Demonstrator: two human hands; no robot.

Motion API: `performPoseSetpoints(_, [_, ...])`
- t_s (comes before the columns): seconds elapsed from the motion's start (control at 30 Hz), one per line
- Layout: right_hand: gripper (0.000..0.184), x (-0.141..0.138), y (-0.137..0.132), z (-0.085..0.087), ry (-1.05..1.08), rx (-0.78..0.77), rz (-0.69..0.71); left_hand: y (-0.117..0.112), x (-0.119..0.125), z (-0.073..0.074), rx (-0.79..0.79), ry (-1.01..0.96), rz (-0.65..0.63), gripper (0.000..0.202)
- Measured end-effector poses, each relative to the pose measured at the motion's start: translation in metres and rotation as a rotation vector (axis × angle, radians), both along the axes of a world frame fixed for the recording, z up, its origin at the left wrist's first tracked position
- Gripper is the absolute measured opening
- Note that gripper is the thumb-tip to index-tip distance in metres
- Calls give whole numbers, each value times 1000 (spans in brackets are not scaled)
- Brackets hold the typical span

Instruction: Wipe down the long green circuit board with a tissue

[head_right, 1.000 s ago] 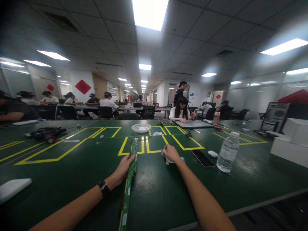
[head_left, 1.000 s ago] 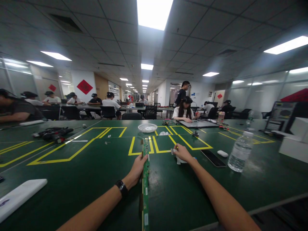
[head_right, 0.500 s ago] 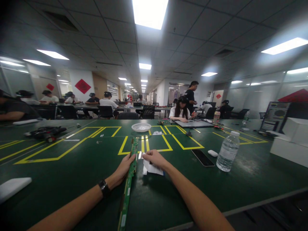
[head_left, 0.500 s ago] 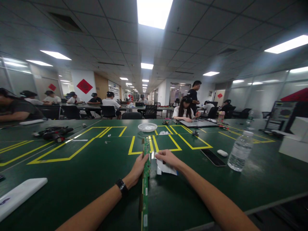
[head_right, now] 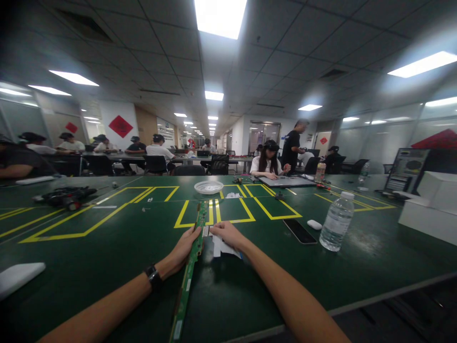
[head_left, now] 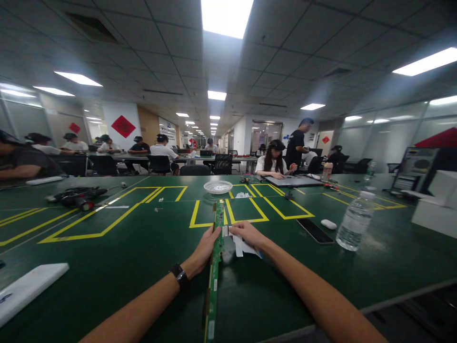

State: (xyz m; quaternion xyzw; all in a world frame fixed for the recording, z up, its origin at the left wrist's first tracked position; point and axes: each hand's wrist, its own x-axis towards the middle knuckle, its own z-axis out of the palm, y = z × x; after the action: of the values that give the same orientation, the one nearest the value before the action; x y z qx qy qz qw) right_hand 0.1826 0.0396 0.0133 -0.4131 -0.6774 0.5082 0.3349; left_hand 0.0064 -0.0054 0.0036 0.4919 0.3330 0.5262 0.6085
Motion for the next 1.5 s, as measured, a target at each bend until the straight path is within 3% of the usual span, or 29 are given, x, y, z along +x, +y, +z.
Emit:
performPoseSetpoints(0.77, [33,-2,-4,2,-4,-13,17,1,0,-1,-1,16,26,39])
performPoseSetpoints(1.17, [28,-1,-6,3,-103,99,49,-4,-1,1,65,96,-11,46])
performPoseSetpoints(1.5, [28,-8,-11,1,56,19,70,-8,-3,0,73,168,-26,50])
